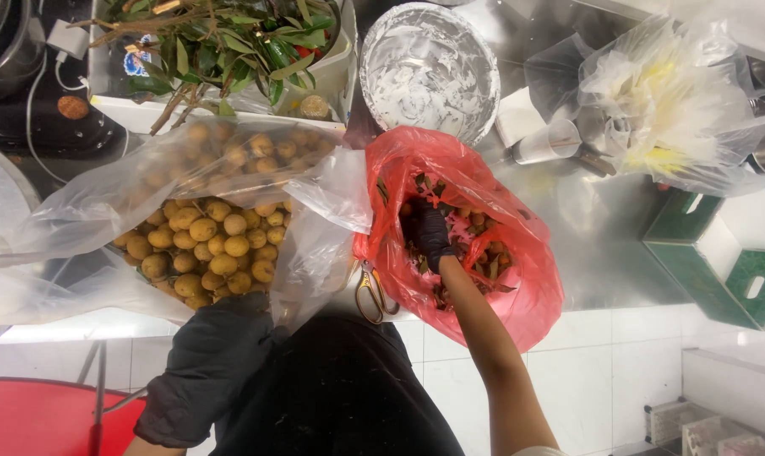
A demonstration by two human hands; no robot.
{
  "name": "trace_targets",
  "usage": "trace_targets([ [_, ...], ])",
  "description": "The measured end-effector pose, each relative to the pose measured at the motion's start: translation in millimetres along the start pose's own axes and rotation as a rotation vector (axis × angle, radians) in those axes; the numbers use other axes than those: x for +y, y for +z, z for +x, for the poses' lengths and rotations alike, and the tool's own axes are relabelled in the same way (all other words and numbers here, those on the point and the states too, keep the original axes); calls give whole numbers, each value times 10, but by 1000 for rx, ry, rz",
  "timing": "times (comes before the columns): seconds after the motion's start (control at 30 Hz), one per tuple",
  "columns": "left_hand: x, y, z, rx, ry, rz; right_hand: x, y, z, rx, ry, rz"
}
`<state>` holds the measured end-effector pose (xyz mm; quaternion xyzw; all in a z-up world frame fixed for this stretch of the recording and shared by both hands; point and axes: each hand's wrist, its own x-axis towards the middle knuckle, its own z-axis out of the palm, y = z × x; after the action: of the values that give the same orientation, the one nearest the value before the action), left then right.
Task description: Sort longan fruit by removing stems and leaves into a separate bag, then tie the bag of fruit.
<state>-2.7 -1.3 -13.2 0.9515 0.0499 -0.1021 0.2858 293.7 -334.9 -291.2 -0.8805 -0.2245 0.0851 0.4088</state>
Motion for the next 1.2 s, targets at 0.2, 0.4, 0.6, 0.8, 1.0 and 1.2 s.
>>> trace_targets([
  [0.2, 78, -95, 0, 133, 10, -112, -1371, -609, -71, -88, 233, 178],
  [0.4, 142, 127, 46, 125, 66, -163, -2981, -1550, -325, -887, 100, 461],
  [0.6, 59, 572, 72, -40, 59, -112, -4141, -1199, -458, -852, -322, 613],
  [0.8, 25, 569, 32, 137, 228, -77, -4150, -1394, -292, -932, -421, 541],
  [1.0, -67, 563, 35, 15, 122, 79, -2441, -1464, -173, -976, 201, 328],
  [1.2, -23, 501, 21, 8, 73, 55, -1002, -1213, 85, -587, 450, -4],
])
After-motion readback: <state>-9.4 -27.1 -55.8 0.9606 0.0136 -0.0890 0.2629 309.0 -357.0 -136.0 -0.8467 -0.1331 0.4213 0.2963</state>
